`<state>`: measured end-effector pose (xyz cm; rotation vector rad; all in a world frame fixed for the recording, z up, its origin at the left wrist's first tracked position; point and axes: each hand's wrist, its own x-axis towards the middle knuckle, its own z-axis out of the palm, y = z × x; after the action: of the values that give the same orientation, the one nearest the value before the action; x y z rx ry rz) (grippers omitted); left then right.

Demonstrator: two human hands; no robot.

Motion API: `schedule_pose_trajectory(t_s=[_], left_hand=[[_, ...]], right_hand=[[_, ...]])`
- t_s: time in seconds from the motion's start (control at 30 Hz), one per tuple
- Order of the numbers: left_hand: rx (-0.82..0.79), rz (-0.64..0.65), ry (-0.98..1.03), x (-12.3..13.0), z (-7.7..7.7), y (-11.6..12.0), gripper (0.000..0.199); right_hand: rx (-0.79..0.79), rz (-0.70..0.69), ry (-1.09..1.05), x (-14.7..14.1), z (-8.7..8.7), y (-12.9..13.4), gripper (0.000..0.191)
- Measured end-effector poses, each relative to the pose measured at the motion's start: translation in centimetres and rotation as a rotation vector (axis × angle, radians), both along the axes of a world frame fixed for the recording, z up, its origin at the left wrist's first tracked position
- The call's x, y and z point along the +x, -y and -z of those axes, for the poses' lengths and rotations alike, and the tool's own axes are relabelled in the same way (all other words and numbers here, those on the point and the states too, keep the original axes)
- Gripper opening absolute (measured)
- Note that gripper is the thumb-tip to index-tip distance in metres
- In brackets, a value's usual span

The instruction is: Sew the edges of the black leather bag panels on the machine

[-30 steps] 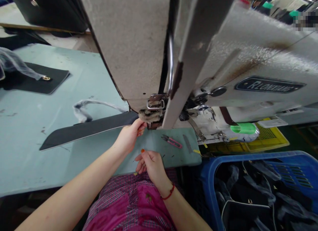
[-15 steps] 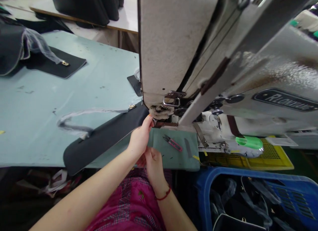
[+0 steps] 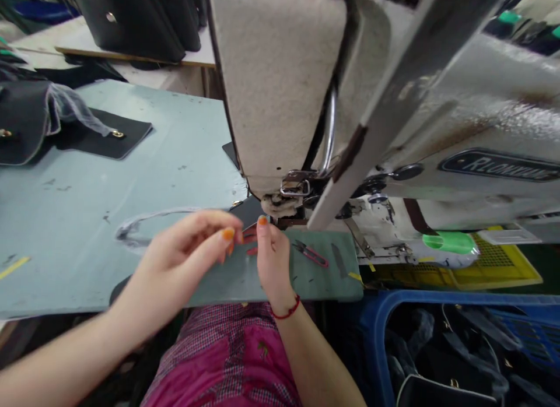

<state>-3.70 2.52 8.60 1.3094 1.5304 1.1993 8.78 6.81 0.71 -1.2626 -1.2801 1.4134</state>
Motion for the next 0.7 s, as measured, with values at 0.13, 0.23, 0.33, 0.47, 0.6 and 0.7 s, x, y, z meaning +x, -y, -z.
schedule_pose_trajectory(t_s=[0.13, 0.23, 0.33, 0.47, 0.6, 0.7], left_hand=[[0.025, 0.430, -0.300, -3.7, -0.2, -9.5, 0.029], [-0.068, 0.655, -0.248, -3.6, 0.7, -14.2, 0.024], [-0.217, 0.762, -0.178, -2.8, 1.3, -15.2, 0.017], [-0.257, 0.788, -0.142, -2.5, 1.8, -14.7, 0.018], [-0.272, 0.755, -0.043, -2.4, 2.0, -13.8, 0.028], [-0.302, 0.674, 0.063, -1.9, 2.3, -12.5, 0.038]], right_hand=[[0.023, 0.052, 0.130, -1.6, 0.4, -0.7, 0.049], [0.018, 0.071, 0.164, -1.8, 0.6, -0.7, 0.047], [0.066, 0.036, 0.207, -1.4, 0.6, -0.6, 0.048], [0.162, 0.043, 0.278, -0.7, 0.7, -0.9, 0.049], [0.198, -0.001, 0.288, 0.0, 0.7, -1.1, 0.047], [0.151, -0.084, 0.237, 1.0, 0.5, -1.2, 0.047]])
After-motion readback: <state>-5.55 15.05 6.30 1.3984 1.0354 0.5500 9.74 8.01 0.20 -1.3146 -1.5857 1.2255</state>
